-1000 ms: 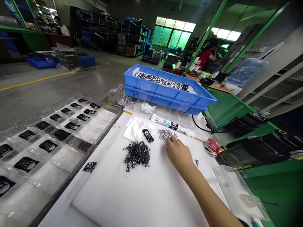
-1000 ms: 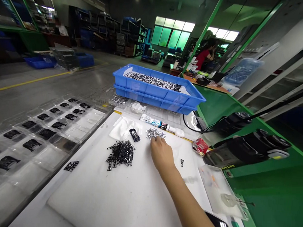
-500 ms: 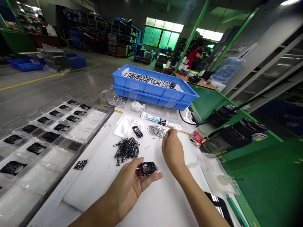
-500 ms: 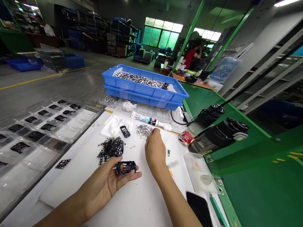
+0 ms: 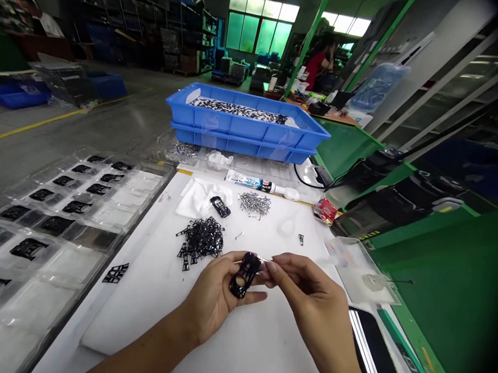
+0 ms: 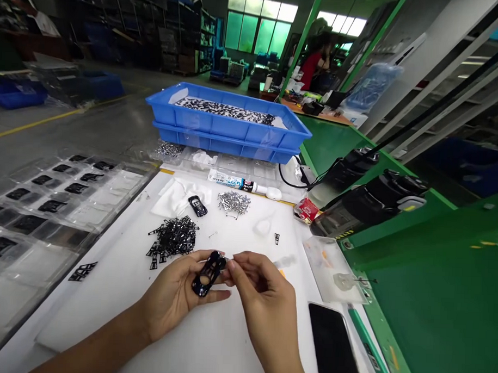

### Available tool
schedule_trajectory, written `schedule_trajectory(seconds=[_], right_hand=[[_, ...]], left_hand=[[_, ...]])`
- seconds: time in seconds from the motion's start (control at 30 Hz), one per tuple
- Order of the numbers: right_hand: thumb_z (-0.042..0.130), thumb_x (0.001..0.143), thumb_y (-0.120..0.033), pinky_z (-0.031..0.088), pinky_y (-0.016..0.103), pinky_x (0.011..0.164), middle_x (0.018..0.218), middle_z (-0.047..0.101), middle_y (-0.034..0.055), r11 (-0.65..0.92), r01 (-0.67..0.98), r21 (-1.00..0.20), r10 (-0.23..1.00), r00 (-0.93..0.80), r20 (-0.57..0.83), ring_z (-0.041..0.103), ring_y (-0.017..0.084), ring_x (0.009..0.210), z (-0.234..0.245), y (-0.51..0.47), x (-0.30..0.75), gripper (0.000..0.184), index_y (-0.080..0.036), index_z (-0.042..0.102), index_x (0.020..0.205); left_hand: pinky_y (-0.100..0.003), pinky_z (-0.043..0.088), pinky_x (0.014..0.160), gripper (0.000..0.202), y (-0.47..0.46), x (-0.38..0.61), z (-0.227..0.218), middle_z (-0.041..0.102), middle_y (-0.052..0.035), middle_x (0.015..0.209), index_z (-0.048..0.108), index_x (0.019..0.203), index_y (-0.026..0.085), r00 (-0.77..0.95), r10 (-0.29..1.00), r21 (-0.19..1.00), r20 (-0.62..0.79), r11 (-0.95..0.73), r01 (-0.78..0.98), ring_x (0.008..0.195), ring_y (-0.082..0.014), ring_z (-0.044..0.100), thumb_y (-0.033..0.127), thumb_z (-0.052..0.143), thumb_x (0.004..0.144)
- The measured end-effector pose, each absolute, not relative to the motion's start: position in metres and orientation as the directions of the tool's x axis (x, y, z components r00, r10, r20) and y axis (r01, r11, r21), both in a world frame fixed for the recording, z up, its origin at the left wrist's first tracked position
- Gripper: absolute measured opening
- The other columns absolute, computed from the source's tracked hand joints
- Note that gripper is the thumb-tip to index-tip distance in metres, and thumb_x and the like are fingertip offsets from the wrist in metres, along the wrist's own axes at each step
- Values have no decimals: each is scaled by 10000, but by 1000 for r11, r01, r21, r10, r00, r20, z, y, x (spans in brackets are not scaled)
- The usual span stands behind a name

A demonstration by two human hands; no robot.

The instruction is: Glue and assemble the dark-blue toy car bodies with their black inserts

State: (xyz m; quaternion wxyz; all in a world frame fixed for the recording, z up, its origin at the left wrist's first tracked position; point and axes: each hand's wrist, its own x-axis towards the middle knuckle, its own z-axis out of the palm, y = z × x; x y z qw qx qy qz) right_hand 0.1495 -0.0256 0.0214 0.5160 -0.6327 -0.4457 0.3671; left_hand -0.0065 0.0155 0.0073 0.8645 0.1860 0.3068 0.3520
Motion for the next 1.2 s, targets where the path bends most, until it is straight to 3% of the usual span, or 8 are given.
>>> schedule_trajectory(seconds=[0.13, 0.27, 0.5, 0.67, 0.77, 0.83, 1.0, 1.2], right_hand=[[723, 843, -412, 579, 248, 678, 874, 709, 19, -27, 341, -940, 939, 332, 93, 681, 155, 726, 16, -29, 141, 174, -241, 709, 867], [650, 909, -356, 543, 266, 729, 991, 660, 13, 69, 510, -857, 925, 289, 247, 637, 138, 794, 9, -32, 135, 108, -258, 690, 931], [664, 911, -352, 534, 220, 782, 951, 684, -20, 15, 419, -908, 939, 307, 157, 662, 126, 849, 13, -36, 139, 87, -273, 671, 947], [668, 911, -328, 541, 167, 816, 1008, 689, -29, 17, 360, -933, 964, 243, 111, 656, 118, 947, 22, -40, 148, 66, -287, 670, 964], [644, 931, -294, 525, 146, 829, 1016, 674, -38, 52, 387, -921, 985, 131, 110, 642, 99, 960, 25, -42, 149, 38, -294, 657, 967], [624, 944, -271, 522, 156, 833, 1017, 666, -38, 74, 404, -912, 992, 65, 110, 640, 97, 956, 25, -43, 148, 38, -291, 647, 967], [595, 957, -243, 535, 200, 784, 1030, 657, -15, 72, 476, -876, 995, 29, 97, 644, 110, 907, 20, -43, 145, 55, -265, 629, 993], [578, 960, -215, 526, 180, 798, 1022, 660, -22, 138, 534, -834, 990, -39, 138, 645, 96, 909, 20, -44, 144, 68, -256, 621, 995]], left_hand=[[-290, 507, 720, 217, 10, -2, 5, 685, -130, 999, 677, 1016, 88, 517, 770, 633, -375, 620, -464, 852, -175, 634, 241, 537, 949], [-262, 467, 692, 221, 3, 0, 4, 672, -73, 991, 661, 1089, 140, 474, 809, 739, -348, 547, -392, 711, -105, 558, 273, 548, 955], [-259, 426, 559, 283, 2, -4, 0, 621, -17, 746, 596, 1114, 162, 434, 832, 855, -344, 469, -221, 549, -102, 516, 376, 459, 987], [-248, 462, 617, 234, 7, -13, -3, 657, -48, 957, 724, 1054, 210, 429, 868, 968, -250, 228, 101, 690, -117, 587, 355, 615, 908], [-276, 504, 742, 479, 9, -16, -2, 688, -5, 894, 619, 1250, 268, 459, 813, 924, -358, 378, 50, 809, -159, 639, 262, 752, 790], [-280, 505, 720, 625, 10, -17, 0, 696, 8, 861, 547, 1287, 253, 510, 747, 869, -426, 496, -2, 783, -165, 646, 215, 803, 718], [-237, 410, 650, 133, 14, -19, 6, 616, 13, 734, 655, 847, 144, 635, 676, 890, -374, 455, 40, 710, -121, 555, 236, 727, 783], [-260, 377, 644, 102, 13, -23, 8, 527, 38, 742, 598, 821, 175, 700, 619, 919, -355, 368, 141, 712, -120, 468, 269, 622, 854]])
